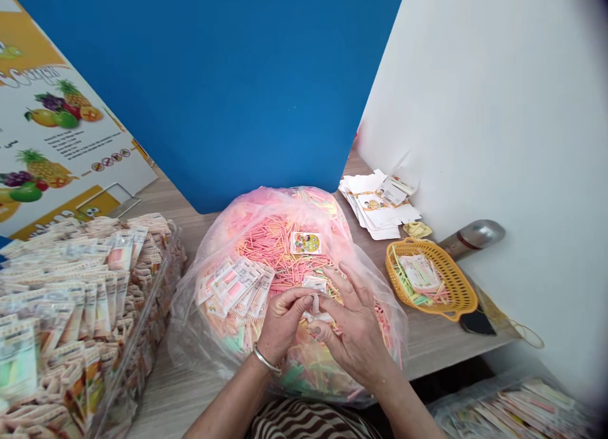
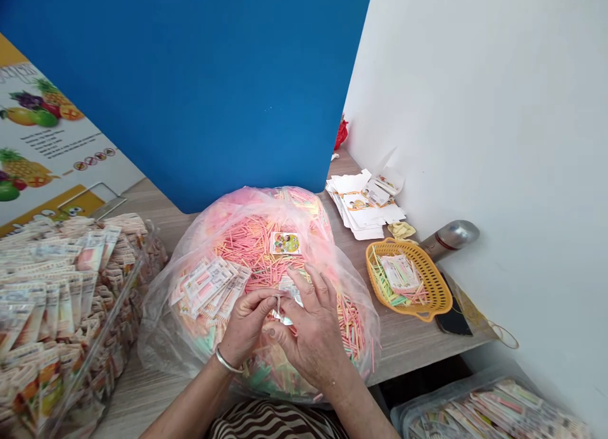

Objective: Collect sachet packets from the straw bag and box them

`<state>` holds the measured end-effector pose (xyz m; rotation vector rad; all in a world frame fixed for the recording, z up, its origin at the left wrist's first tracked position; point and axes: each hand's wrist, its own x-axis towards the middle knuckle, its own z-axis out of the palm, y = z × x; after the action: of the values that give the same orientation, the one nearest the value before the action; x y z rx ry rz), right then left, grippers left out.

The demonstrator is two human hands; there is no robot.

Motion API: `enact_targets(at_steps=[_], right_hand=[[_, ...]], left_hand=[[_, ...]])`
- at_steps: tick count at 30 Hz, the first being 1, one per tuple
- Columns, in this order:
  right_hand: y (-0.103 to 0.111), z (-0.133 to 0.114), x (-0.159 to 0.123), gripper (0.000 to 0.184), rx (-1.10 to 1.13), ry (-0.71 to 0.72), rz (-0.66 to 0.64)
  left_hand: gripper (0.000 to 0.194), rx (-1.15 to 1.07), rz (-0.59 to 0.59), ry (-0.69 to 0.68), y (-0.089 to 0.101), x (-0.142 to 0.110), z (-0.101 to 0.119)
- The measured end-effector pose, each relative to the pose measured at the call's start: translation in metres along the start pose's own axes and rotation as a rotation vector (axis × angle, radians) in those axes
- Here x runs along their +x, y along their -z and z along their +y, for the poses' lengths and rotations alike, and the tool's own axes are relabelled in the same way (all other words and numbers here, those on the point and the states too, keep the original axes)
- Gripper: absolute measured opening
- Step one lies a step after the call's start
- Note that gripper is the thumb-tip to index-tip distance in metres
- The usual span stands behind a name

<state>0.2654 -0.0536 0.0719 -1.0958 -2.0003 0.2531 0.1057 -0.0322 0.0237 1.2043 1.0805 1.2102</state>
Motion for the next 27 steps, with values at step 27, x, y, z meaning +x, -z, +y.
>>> enact_targets(at_steps=[27], right_hand=[[-0.214, 0.062, 0.146, 0.042, -0.481, -0.008, -0.525]], left_hand=[[0.027, 0.864, 0.381, -0.231, 0.128, 0.017, 0.014]])
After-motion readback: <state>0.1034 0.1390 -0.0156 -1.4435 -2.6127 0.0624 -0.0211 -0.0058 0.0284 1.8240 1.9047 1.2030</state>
